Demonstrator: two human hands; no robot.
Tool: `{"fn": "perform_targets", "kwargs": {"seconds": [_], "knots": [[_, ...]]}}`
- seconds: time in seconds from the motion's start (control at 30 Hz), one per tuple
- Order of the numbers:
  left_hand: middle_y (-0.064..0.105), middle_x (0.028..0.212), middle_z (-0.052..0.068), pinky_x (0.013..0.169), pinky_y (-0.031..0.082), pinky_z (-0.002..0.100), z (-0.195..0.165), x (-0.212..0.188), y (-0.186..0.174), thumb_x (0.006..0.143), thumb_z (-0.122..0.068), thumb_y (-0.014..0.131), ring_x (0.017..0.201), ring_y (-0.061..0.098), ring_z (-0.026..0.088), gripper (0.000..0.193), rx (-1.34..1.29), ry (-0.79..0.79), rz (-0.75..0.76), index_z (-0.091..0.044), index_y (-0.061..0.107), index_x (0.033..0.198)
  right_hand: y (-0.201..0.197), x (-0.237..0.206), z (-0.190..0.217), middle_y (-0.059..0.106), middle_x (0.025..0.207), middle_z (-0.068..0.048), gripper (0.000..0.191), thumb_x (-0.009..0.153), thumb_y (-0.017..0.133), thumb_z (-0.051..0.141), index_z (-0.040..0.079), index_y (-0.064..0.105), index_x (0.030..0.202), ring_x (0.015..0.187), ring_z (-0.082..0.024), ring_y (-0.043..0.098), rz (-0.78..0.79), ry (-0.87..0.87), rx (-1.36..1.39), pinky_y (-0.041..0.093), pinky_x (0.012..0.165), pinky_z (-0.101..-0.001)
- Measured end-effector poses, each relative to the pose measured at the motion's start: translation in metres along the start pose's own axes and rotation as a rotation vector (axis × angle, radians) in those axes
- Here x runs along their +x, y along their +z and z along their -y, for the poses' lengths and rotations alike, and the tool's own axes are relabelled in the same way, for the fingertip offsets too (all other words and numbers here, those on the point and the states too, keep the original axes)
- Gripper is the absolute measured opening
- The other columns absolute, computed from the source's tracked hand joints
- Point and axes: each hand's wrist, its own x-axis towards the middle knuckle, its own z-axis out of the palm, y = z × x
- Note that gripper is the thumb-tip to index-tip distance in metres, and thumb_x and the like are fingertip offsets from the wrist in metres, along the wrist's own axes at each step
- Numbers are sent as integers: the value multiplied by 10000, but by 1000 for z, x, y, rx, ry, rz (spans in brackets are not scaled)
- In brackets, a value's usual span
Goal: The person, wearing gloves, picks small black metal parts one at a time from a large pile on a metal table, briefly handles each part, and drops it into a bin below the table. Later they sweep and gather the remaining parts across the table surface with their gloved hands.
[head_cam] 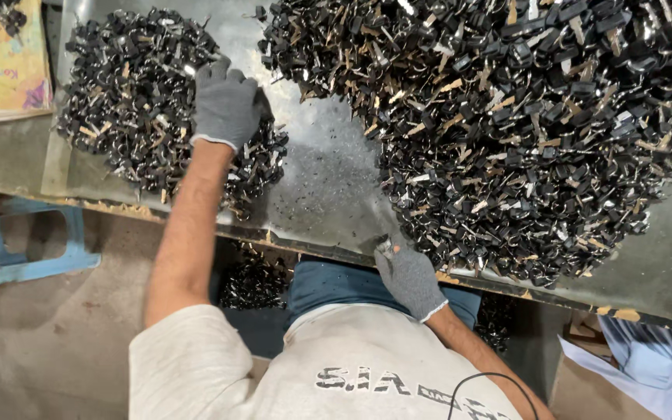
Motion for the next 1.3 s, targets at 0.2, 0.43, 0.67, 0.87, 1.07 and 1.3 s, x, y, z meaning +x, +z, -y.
{"fn": "perform_targets", "kwargs": {"seconds": [0.2, 0.43, 0.67, 0.87, 1.07, 1.3], "knots": [[709, 1113, 168, 1045, 430, 545, -47, -19, 13, 933, -140, 675, 1220, 604, 355, 129, -110, -88, -337, -65, 777, 951, 13, -1, -8, 660, 657, -194, 329, 968, 649, 313, 39, 703, 795, 583, -369, 663, -90, 15, 35, 532, 545, -483], [732, 987, 145, 964, 449, 508, -89, -48, -14, 841, -110, 667, 1090, 628, 322, 164, -177, -9, -364, -99, 776, 962, 10, -3, 2, 662, 668, -196, 330, 985, 634, 323, 40, 708, 835, 587, -379, 662, -163, 85, 9, 540, 551, -488], [697, 1064, 112, 829, 517, 444, -214, -70, -4, 910, -281, 722, 930, 650, 280, 280, -762, -88, 16, -143, 711, 1153, 0, -2, 15, 690, 768, -194, 340, 976, 624, 322, -6, 705, 1016, 644, -360, 689, -145, 70, -50, 564, 558, -471], [716, 1145, 97, 851, 547, 419, -235, -72, 21, 1055, -191, 638, 1059, 675, 286, 128, -699, -38, -269, -145, 726, 1136, -2, -6, 12, 702, 811, -190, 285, 980, 616, 328, 71, 738, 985, 707, -369, 703, -60, 21, -124, 572, 604, -490], [705, 1044, 115, 829, 558, 466, -211, -94, 17, 847, -209, 742, 979, 675, 342, 250, -749, -83, -436, -115, 718, 1078, -2, 2, 14, 703, 771, -208, 357, 998, 591, 367, 36, 724, 989, 706, -377, 708, 4, 91, -88, 580, 635, -497], [709, 1122, 81, 810, 571, 394, -223, -61, 2, 940, -133, 709, 1020, 693, 288, 358, -638, 106, -420, -159, 662, 1294, -4, 2, 14, 703, 776, -216, 384, 1046, 575, 373, 29, 714, 947, 730, -377, 711, 24, 81, -77, 583, 675, -491]]}}
